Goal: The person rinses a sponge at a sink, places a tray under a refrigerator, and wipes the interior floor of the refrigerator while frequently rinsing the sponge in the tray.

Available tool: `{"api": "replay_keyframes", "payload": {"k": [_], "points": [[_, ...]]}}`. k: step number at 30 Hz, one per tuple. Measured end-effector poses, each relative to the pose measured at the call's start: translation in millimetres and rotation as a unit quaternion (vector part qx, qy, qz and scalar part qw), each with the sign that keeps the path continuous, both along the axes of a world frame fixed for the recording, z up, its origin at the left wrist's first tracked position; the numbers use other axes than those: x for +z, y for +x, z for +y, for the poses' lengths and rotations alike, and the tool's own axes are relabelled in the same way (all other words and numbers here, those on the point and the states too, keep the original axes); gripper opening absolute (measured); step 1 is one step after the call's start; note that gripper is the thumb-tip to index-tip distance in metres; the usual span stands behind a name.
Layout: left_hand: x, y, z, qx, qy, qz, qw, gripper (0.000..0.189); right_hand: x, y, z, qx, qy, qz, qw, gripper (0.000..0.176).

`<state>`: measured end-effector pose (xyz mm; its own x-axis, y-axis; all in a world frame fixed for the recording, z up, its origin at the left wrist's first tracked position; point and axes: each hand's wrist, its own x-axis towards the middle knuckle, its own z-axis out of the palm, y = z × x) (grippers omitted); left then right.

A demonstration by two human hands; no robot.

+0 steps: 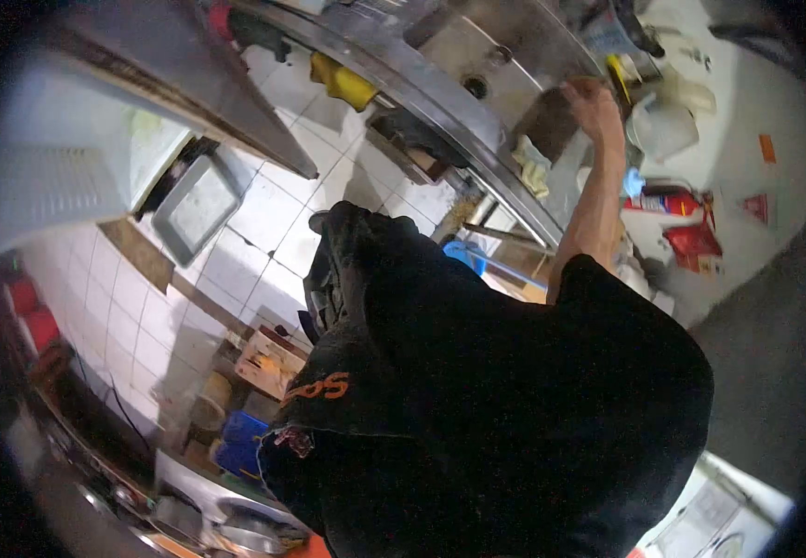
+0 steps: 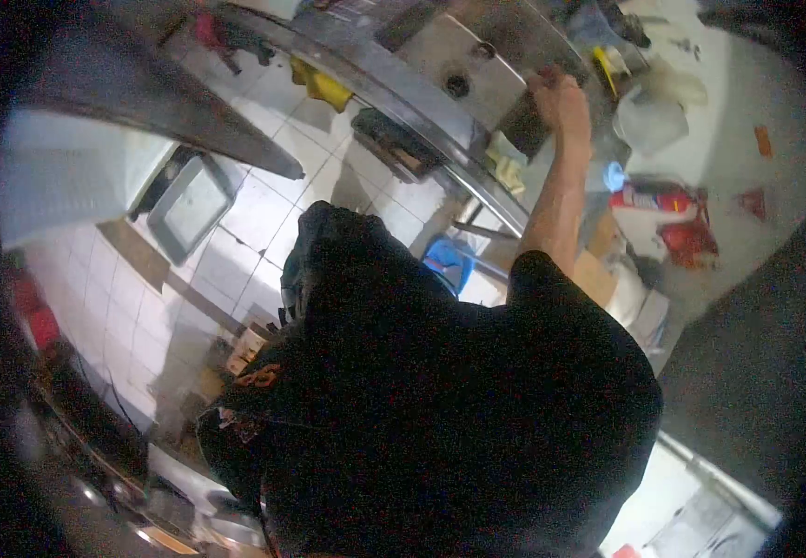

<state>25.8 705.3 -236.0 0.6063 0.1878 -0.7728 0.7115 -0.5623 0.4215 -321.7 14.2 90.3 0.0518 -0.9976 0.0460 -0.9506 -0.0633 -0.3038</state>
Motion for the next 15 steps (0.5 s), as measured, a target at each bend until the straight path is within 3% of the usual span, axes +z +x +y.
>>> {"api": "replay_keyframes", "payload": {"k": [2, 3, 4, 6, 8, 9, 10, 11, 12, 13, 15], "points": [[-2, 30, -27, -0.051, -0.010, -0.015, 0.999, 0.051, 2, -25, 11, -0.025, 0.065, -0.055, 0.996, 0.046], [-2, 44, -42, -0.078, -0.013, -0.027, 0.997, 0.051, -6, -38, 18, -0.043, 0.134, -0.029, 0.990, 0.061], [-2, 57, -55, -0.100, -0.018, -0.041, 0.994, 0.051, -29, -49, 33, -0.054, 0.136, -0.030, 0.989, 0.061], [0, 84, -88, -0.144, -0.028, -0.076, 0.986, 0.052, -90, -55, 56, -0.003, 0.108, 0.105, 0.989, 0.081], [5, 105, -114, -0.192, -0.034, -0.125, 0.973, 0.053, -134, -46, 82, 0.002, 0.136, 0.137, 0.981, 0.089], [20, 113, -130, -0.214, -0.032, -0.158, 0.963, 0.053, -177, -51, 91, 0.006, 0.028, 0.069, 0.997, 0.077], [37, 123, -141, -0.242, -0.065, -0.183, 0.951, 0.060, -208, -63, 98, -0.003, -0.004, 0.151, 0.989, 0.060], [95, 124, -176, -0.298, -0.011, -0.247, 0.922, 0.061, -222, -74, 103, 0.004, -0.023, 0.068, 0.997, 0.052], [126, 129, -193, -0.297, 0.007, -0.265, 0.917, 0.062, -215, -64, 111, 0.019, -0.103, 0.062, 0.993, 0.048], [166, 133, -216, -0.240, -0.034, -0.247, 0.938, 0.061, -227, -75, 95, 0.002, -0.111, 0.150, 0.982, 0.046], [161, 161, -216, -0.160, -0.114, -0.314, 0.929, 0.057, -229, -81, 72, -0.051, -0.101, 0.258, 0.959, 0.044]]}}
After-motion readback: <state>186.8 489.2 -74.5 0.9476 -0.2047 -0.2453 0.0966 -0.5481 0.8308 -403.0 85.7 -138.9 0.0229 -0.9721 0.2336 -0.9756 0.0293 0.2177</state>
